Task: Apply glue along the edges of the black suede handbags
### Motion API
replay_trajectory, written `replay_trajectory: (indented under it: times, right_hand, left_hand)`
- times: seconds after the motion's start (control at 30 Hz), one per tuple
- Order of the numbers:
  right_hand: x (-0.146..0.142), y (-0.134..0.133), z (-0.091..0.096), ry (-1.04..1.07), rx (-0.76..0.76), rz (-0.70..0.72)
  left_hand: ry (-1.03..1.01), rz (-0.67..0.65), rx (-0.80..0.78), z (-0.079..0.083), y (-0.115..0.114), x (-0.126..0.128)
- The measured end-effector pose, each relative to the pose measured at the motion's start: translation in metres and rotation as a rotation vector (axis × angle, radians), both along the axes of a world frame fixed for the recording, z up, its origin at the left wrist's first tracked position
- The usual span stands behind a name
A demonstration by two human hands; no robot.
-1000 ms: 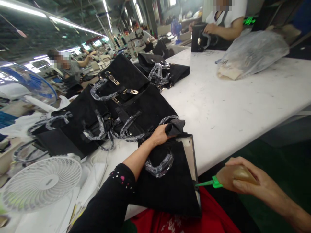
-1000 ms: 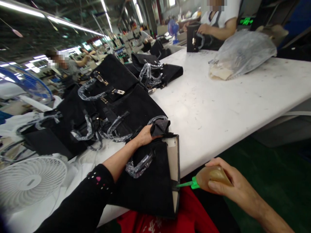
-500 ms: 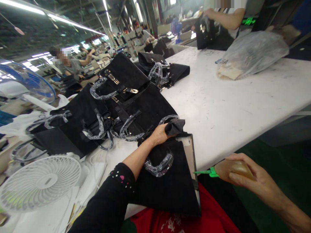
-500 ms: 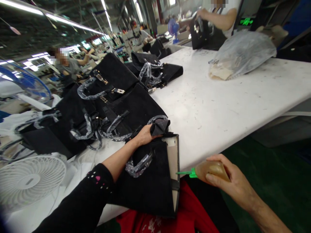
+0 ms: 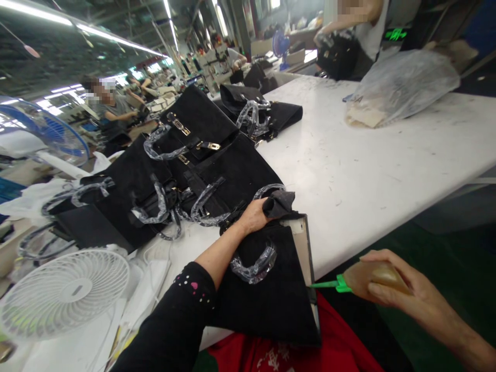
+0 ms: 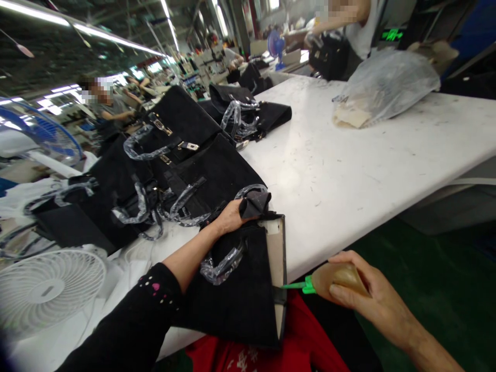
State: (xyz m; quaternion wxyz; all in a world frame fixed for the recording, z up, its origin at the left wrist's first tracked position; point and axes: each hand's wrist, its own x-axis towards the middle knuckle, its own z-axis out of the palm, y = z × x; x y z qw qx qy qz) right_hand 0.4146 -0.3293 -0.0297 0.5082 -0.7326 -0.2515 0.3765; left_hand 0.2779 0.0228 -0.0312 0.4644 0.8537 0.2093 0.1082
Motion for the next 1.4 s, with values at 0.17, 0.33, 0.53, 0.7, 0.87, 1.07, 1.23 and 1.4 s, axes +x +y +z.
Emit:
replay_trajectory:
  times: [0.17,0.33,0.53,0.7,0.87,1.07,1.23,1.4]
  right_hand:
    - [-0.002,0.003,0.01,0.057,-0.014,0.075]
    - [-0.001,0.002,0.006,0.016,-0.015,0.046]
    - [0.016,0.004,-0.008,-0.203,0.006,0.127]
    - [0.031,0.01,-0.01,-0.363,0.08,0.128]
    - [0.038,0.018,-0.013,-0.501,0.152,0.042]
    - [0.036,0.031,-0.015,-0.499,0.11,0.073]
    - [0.04,0.039,-0.015,-0.424,0.048,-0.036]
    - [0.049,0.039,-0.015,-0.238,-0.039,0.026]
  left_hand:
    - [-0.02,-0.002,0.008,0.009,-0.004,-0.002]
    - [-0.061,0.063,0.032,0.039,-0.005,-0.017]
    - [-0.101,0.15,0.121,0.101,-0.017,-0.039]
    - [-0.182,0.14,0.189,0.147,-0.044,-0.046]
    - [-0.214,0.109,0.3,0.173,-0.074,-0.044]
    - [-0.052,0.082,0.259,0.151,-0.079,-0.039]
    - [-0.042,0.119,0.233,0.132,-0.062,-0.03]
    - [-0.025,0.115,0.253,0.131,-0.057,-0.022]
